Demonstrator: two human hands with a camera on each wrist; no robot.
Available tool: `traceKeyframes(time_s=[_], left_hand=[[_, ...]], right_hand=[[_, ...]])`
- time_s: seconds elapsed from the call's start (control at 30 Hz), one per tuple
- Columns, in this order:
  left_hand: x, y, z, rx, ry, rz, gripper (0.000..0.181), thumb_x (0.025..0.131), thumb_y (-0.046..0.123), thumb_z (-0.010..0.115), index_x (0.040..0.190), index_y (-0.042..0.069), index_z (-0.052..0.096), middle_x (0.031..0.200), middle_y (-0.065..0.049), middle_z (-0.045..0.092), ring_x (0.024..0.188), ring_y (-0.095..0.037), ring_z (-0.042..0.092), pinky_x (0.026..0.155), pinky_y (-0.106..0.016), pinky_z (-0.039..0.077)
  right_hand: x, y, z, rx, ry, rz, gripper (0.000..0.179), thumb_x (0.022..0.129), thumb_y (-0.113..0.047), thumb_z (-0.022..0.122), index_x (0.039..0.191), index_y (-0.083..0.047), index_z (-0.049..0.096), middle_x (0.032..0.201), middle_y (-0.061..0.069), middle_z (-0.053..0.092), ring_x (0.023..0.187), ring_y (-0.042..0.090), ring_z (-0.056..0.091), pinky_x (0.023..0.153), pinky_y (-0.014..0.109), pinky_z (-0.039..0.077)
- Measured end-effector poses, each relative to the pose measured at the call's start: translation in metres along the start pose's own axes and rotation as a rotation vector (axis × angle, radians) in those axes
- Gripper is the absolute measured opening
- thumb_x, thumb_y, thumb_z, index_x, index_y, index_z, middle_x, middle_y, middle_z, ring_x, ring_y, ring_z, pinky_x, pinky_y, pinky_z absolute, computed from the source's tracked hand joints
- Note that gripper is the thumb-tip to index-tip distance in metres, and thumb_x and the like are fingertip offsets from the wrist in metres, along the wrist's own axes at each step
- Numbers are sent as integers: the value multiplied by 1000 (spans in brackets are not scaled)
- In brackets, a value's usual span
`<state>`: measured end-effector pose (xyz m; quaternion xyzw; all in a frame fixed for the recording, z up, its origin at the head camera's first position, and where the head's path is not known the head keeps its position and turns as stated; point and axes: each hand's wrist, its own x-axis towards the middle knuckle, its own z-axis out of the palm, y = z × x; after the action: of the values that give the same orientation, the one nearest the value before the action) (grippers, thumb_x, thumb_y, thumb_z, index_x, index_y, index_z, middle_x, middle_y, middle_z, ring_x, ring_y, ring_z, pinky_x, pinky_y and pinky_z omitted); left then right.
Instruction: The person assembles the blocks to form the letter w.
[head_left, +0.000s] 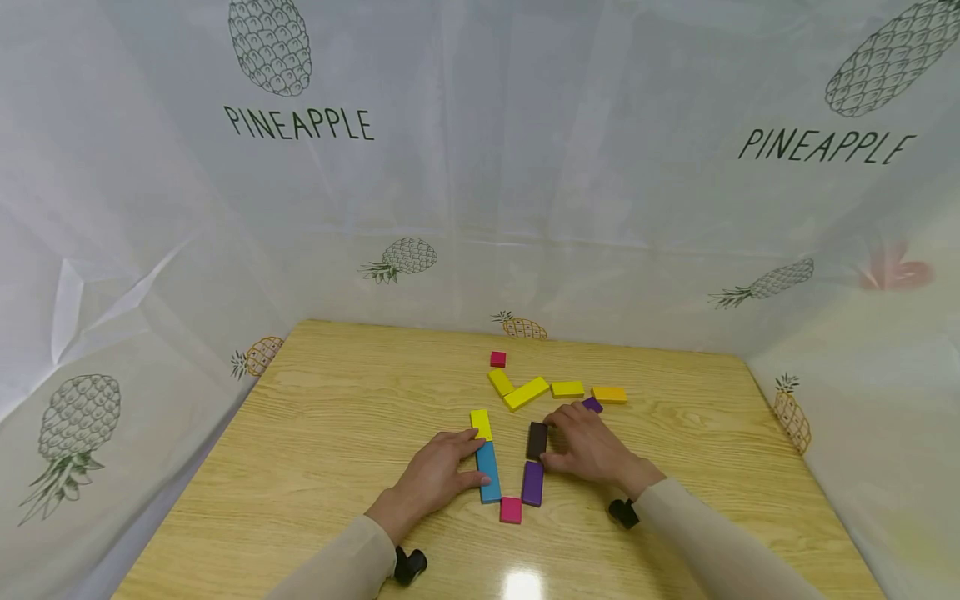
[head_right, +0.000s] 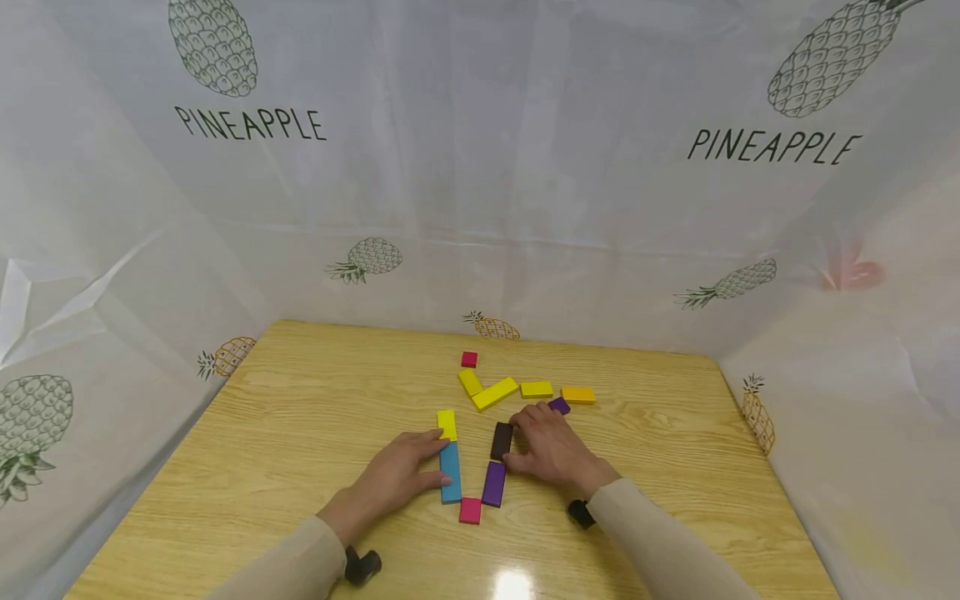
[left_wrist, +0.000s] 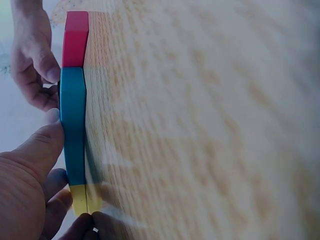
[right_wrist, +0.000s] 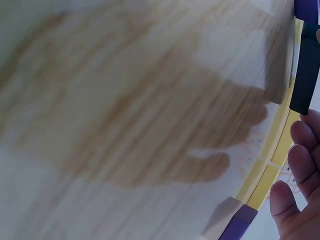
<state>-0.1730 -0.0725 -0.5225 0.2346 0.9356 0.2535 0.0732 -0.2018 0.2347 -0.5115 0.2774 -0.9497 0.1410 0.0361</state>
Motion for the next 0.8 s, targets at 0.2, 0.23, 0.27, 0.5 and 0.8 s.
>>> traceKeyframes(time_s=[0.2,0.23,0.27,0.5,0.8], left_hand=[[0,0,0,-4,0,1,64,98,49,73,152,17,60,161,-6,52,147,-32,48,118,-54,44],[0,0,0,-3,1,0,64,98,49,73,152,17,60,161,-6,52,147,-32,48,118,-54,44],[0,0,0,-3,1,1,64,98,49,73,152,17,60,161,-6,52,148,-33,48,118,-54,44],[-1,0,0,-1,3,4,64,98,49,72,152,17,59,161,-7,52,148,-33,48,119,-54,44],[-1,0,0,8,8,13,65,98,49,72,152,16,59,161,-7,52,147,-33,49,118,-53,45]], right_hand=[[-2,0,2,-4,-5,-12,53,90,-43,79,125,-5,70,123,8,69,112,27,60,101,51,53],[-2,0,2,-5,-6,-12,52,90,-43,79,125,-5,70,123,8,69,112,27,60,101,51,53],[-2,0,2,-3,-9,-9,52,90,-43,78,126,-5,70,124,8,69,112,27,60,101,51,53],[-2,-1,2,-2,-14,13,50,92,-44,77,125,-7,70,122,6,69,110,25,59,98,51,52],[-2,0,2,4,-12,8,47,94,-42,75,125,-7,70,121,7,68,108,25,58,97,52,52]])
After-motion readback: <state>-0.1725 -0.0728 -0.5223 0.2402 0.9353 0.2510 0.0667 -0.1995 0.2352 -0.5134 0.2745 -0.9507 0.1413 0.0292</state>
